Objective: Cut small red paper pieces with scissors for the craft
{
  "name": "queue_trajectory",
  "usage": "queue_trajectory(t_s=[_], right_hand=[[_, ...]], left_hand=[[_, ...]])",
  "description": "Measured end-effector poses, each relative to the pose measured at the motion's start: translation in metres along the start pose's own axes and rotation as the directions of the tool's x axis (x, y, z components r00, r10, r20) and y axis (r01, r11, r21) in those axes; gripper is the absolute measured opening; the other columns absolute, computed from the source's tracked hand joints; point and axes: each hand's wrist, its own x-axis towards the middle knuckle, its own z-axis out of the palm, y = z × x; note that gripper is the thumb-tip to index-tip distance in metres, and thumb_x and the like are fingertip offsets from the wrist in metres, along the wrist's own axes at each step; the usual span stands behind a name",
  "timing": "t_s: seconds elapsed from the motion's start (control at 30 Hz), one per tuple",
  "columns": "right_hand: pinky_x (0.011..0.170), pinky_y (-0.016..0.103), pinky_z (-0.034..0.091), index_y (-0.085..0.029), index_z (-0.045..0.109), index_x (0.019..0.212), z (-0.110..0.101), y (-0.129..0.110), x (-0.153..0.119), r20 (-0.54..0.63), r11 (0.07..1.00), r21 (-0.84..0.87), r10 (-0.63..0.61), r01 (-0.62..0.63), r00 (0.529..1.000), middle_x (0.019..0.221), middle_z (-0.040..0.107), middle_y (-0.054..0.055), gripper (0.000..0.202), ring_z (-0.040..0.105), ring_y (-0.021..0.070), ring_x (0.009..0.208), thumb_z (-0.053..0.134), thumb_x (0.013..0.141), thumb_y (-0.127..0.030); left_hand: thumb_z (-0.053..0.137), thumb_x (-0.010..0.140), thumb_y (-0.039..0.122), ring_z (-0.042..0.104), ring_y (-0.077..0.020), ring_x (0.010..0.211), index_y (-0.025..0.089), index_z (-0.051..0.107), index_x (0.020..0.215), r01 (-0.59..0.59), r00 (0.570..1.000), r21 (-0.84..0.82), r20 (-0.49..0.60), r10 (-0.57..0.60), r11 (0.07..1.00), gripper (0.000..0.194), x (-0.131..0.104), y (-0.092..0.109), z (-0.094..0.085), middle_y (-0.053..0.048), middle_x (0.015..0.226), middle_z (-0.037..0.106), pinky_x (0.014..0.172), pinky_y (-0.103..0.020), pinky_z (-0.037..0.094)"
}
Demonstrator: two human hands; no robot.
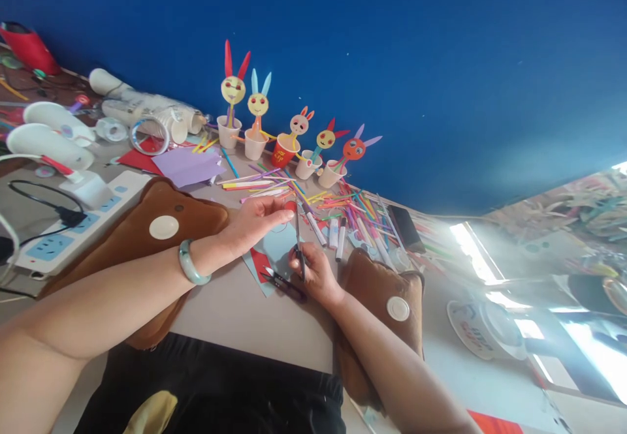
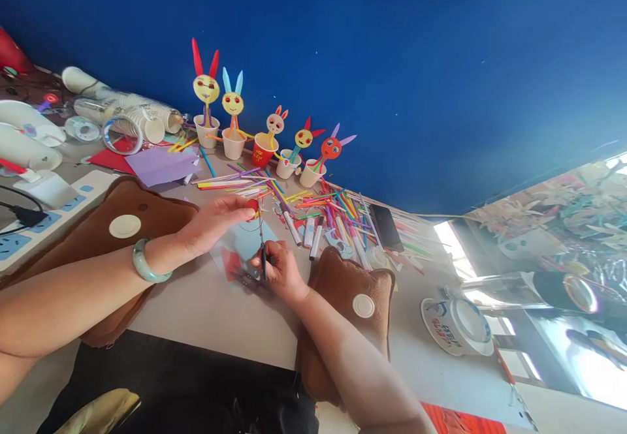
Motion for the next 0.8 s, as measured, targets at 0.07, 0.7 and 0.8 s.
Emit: queue_trajectory(t_s=[0.07, 0.7, 0.8], right_hand=[[0.070, 0.032, 0.041, -0.020, 0.054, 0.064, -0.0001, -0.0009, -0.0002, 0.013, 1.000, 0.003, -0.009, 0.009, 1.000, 0.064, 0.061, 0.003, 0.054, 0.053, 0.0175, 0.066, 0.049, 0.084, -0.070], [0.067, 0.032, 0.041, -0.020, 0.052, 0.067, -0.0037, -0.0075, -0.0025, 0.080, 0.999, 0.029, -0.021, 0.018, 0.997, 0.065, 0.056, 0.003, 0.065, 0.050, 0.0177, 0.067, 0.040, 0.080, -0.082], [0.067, 0.033, 0.041, -0.020, 0.052, 0.066, -0.0038, -0.0083, -0.0021, 0.078, 0.999, 0.037, -0.020, 0.017, 0.997, 0.065, 0.056, 0.003, 0.065, 0.050, 0.0176, 0.066, 0.040, 0.080, -0.083]], left_hand=[[0.070, 0.075, 0.044, 0.056, -0.0134, 0.070, 0.017, 0.064, 0.075, -0.016, 0.999, 0.016, -0.027, 0.017, 1.000, 0.027, -0.0012, 0.0002, 0.0016, 0.000, 0.073, 0.063, 0.066, -0.027, 0.045], [0.067, 0.075, 0.037, 0.055, -0.0140, 0.070, 0.017, 0.065, 0.072, 0.027, 0.999, 0.081, -0.022, -0.025, 0.996, 0.020, -0.0095, 0.0054, 0.0047, -0.001, 0.072, 0.063, 0.064, -0.027, 0.044], [0.067, 0.074, 0.036, 0.056, -0.0146, 0.070, 0.017, 0.065, 0.072, 0.026, 0.999, 0.073, -0.026, -0.024, 0.997, 0.019, -0.0098, 0.0050, 0.0047, -0.001, 0.072, 0.064, 0.062, -0.027, 0.044]])
